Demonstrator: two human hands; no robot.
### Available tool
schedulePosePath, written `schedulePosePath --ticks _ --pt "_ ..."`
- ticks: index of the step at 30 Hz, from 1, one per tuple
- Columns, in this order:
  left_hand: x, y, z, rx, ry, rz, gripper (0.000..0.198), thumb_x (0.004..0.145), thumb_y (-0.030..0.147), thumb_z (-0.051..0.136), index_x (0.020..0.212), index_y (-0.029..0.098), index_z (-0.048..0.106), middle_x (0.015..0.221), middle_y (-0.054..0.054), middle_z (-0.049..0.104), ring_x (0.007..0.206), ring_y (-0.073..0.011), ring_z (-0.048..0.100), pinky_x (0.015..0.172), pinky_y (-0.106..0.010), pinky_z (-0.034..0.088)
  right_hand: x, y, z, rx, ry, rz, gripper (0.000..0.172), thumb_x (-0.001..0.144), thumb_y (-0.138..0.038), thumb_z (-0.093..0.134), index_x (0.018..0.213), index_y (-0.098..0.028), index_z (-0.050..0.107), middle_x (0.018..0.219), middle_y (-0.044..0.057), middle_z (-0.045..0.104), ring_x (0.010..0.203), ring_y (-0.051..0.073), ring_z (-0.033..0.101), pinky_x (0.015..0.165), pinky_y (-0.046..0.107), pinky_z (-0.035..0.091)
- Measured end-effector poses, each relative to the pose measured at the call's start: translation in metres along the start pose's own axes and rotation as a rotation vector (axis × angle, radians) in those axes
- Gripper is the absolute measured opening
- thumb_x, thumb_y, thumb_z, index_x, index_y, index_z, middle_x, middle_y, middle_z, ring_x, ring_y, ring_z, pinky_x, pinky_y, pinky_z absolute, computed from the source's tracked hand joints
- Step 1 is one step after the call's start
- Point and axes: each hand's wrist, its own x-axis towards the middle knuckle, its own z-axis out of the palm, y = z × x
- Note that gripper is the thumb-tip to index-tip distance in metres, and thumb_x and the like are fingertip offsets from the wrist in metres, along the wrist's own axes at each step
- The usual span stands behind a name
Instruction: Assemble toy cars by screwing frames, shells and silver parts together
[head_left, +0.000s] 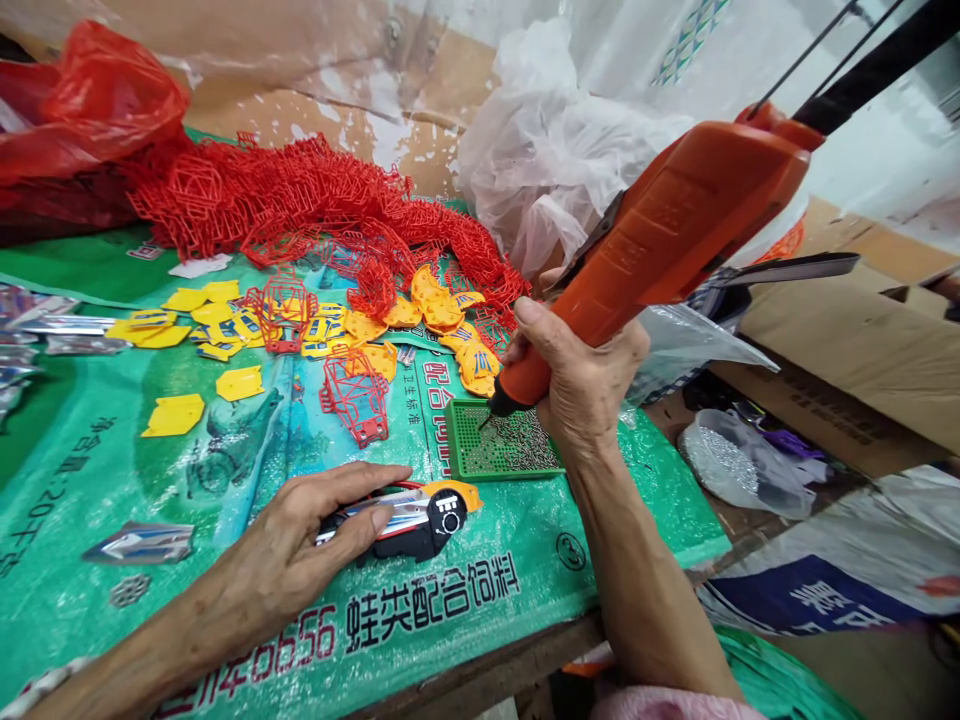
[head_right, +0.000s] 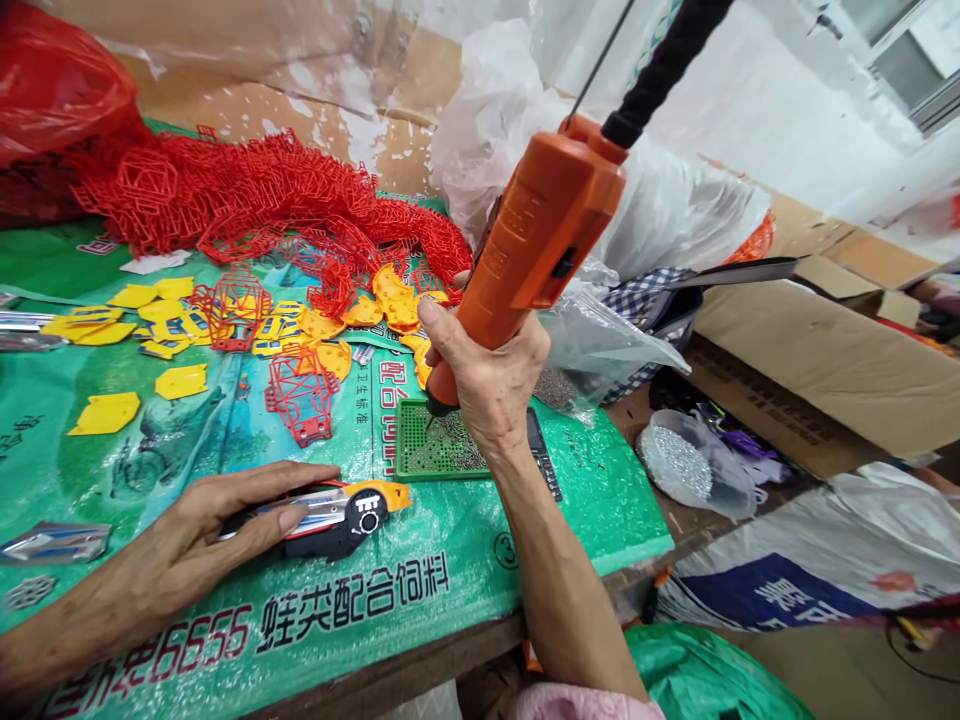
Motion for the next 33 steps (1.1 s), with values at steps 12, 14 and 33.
schedulePosePath --ticks 12,14,33 --pt "0.0 0.003 0.004 -0.049 0.031 -0.037 0.038 0.093 0.052 0.047 0.124 0.037 0.065 0.129 0.002 0.066 0.12 -0.0262 0.061 0.103 -0.042 0.049 0.0 0.0 -0.002 -0.035 -0.017 0.022 0.031 0.069 -0.036 0.081 0.088 -0.022 0.061 0.053 -0.008 0.058 0.042 0.012 0.055 0.042 0.027 0.047" --pt "-0.001 0.003 0.006 -0.063 0.027 -0.04 0.039 0.093 0.053 0.047 0.125 0.038 0.065 0.13 0.003 0.065 0.121 -0.0264 0.06 0.104 -0.042 0.048 0.0 0.0 -0.002 -0.05 -0.016 0.022 0.031 0.07 -0.036 0.081 0.087 -0.021 0.061 0.053 -0.008 0.058 0.042 0.012 0.055 0.043 0.027 0.048" --pt "0.005 0.011 0.001 -0.145 -0.022 -0.113 0.047 0.089 0.055 0.048 0.122 0.028 0.068 0.128 -0.002 0.066 0.119 -0.0293 0.06 0.107 -0.045 0.043 0.009 -0.063 0.013 0.111 0.028 -0.089 0.012 0.067 -0.021 0.074 0.077 -0.017 0.067 0.054 -0.005 0.056 0.04 0.011 0.049 0.036 0.029 0.043"
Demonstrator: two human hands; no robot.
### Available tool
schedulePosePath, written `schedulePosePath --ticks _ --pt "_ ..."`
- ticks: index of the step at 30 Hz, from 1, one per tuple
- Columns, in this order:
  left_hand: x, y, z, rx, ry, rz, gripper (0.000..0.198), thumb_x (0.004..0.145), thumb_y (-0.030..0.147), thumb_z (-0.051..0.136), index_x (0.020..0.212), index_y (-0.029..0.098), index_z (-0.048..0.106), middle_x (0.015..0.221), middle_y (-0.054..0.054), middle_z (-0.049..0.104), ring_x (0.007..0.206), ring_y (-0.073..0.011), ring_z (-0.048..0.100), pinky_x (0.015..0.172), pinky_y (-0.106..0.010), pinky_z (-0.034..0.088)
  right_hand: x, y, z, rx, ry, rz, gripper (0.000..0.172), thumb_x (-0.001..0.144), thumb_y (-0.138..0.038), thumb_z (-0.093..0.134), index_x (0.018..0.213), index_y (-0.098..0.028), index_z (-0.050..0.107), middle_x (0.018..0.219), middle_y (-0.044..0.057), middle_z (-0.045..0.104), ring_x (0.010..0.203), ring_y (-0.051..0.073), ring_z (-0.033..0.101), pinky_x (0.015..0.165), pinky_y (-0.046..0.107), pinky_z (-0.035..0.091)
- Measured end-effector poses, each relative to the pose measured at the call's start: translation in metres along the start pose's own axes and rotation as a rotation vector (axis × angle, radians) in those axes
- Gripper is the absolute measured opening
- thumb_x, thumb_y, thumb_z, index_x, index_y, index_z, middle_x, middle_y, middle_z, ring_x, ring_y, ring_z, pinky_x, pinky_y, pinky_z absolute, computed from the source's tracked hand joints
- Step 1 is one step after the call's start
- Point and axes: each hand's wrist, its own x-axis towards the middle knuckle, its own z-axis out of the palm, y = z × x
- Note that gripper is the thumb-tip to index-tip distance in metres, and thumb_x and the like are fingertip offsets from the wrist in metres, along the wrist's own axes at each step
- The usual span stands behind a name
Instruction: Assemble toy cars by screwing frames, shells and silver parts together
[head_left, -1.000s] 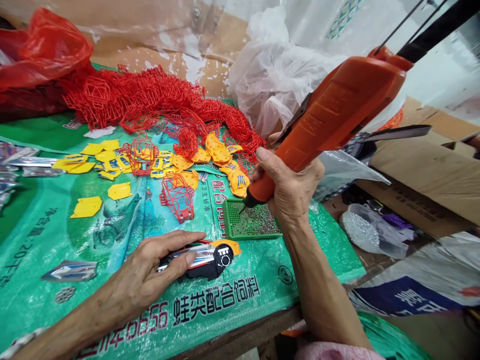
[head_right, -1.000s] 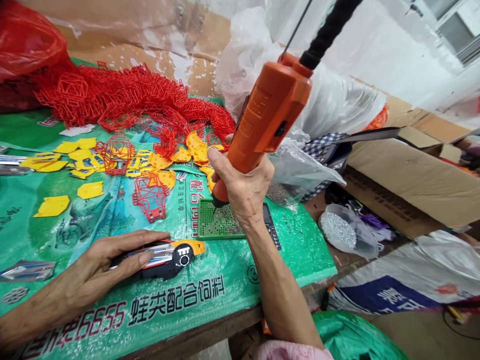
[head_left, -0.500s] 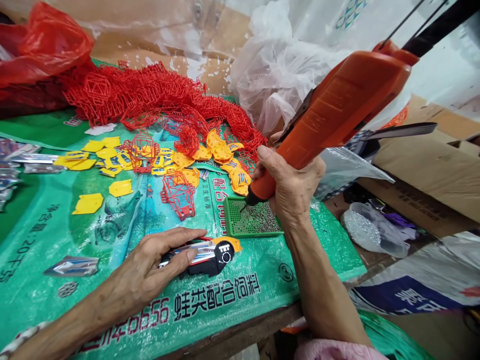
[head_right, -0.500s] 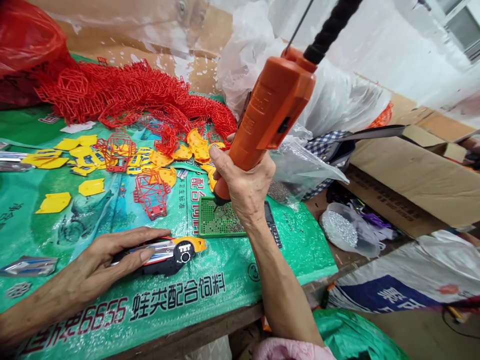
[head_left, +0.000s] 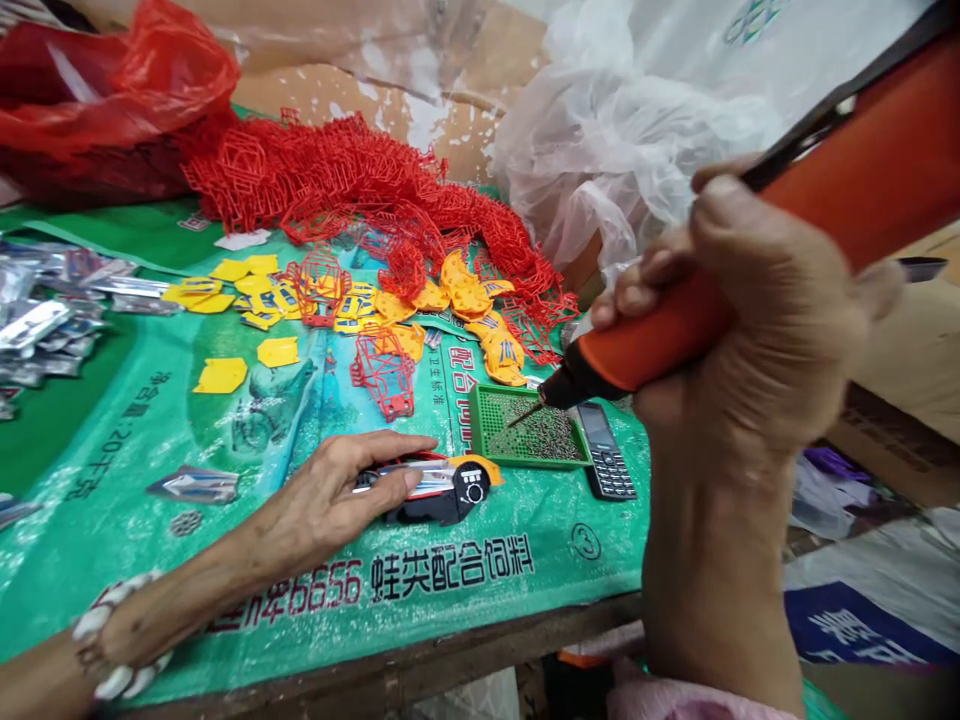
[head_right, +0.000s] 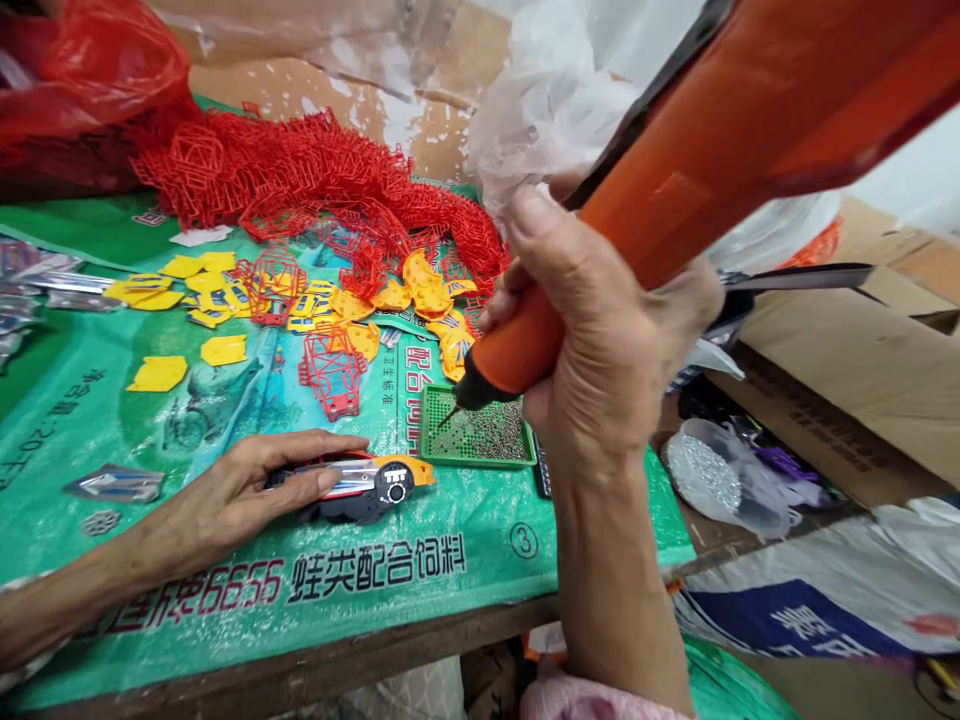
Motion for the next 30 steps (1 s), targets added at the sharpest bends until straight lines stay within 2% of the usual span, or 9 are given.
schedulePosePath --ticks 3,7,12,19,22,25,30 --pt "0.001 0.003 -0.002 -0.008 -0.028 -0.025 0.049 0.088 0.055 0.049 0.124 0.027 0.067 0.129 -0.002 0.066 0.119 -0.0295 0.06 0.107 -0.045 0.042 -0.009 -0.015 0.012 0.012 0.006 0.086 0.007 0.066 -0.023 0.068 0.072 -0.019 0.068 0.052 -0.004 0.054 0.039 0.011 0.046 0.034 0.028 0.041" --pt "0.001 0.001 -0.001 -0.024 -0.01 -0.015 0.051 0.088 0.055 0.05 0.127 0.025 0.064 0.128 -0.003 0.067 0.117 -0.0292 0.061 0.105 -0.044 0.043 -0.026 -0.024 0.024 0.051 -0.038 0.123 0.01 0.066 -0.025 0.07 0.074 -0.019 0.07 0.052 -0.004 0.054 0.038 0.011 0.046 0.034 0.029 0.04" --pt "0.002 0.003 -0.001 -0.041 -0.019 -0.008 0.051 0.089 0.05 0.05 0.128 0.021 0.064 0.124 -0.004 0.069 0.113 -0.0277 0.063 0.101 -0.041 0.046 -0.036 -0.026 0.029 0.085 -0.081 0.167 0.016 0.064 -0.025 0.073 0.078 -0.02 0.068 0.053 -0.005 0.053 0.039 0.012 0.047 0.036 0.03 0.041" --pt "0.004 0.006 -0.001 -0.078 -0.012 0.028 0.045 0.088 0.047 0.051 0.123 0.023 0.067 0.124 -0.002 0.069 0.113 -0.0259 0.064 0.098 -0.036 0.048 -0.04 -0.022 0.033 0.105 -0.109 0.177 0.019 0.064 -0.025 0.075 0.08 -0.018 0.068 0.051 -0.006 0.053 0.038 0.011 0.047 0.037 0.028 0.041" --pt "0.004 0.007 -0.002 -0.059 -0.01 0.03 0.044 0.088 0.045 0.051 0.122 0.023 0.067 0.123 -0.002 0.07 0.111 -0.0255 0.065 0.096 -0.036 0.049 -0.042 -0.02 0.031 0.106 -0.132 0.177 0.015 0.066 -0.027 0.077 0.071 -0.018 0.065 0.054 -0.005 0.054 0.04 0.01 0.048 0.039 0.027 0.043" --pt "0.004 0.008 -0.002 -0.058 -0.02 0.029 0.044 0.088 0.044 0.05 0.122 0.023 0.067 0.121 -0.002 0.071 0.109 -0.0252 0.065 0.096 -0.036 0.048 -0.044 -0.019 0.028 0.102 -0.146 0.204 0.024 0.069 -0.028 0.077 0.059 -0.018 0.058 0.055 -0.005 0.054 0.042 0.008 0.048 0.043 0.025 0.044" --pt "0.004 0.007 -0.002 -0.065 -0.018 0.039 0.043 0.089 0.045 0.051 0.122 0.023 0.068 0.122 -0.002 0.07 0.109 -0.0255 0.065 0.097 -0.036 0.048 -0.045 -0.019 0.027 0.113 -0.152 0.178 0.026 0.068 -0.028 0.077 0.056 -0.017 0.057 0.055 -0.005 0.054 0.041 0.008 0.049 0.041 0.025 0.044"
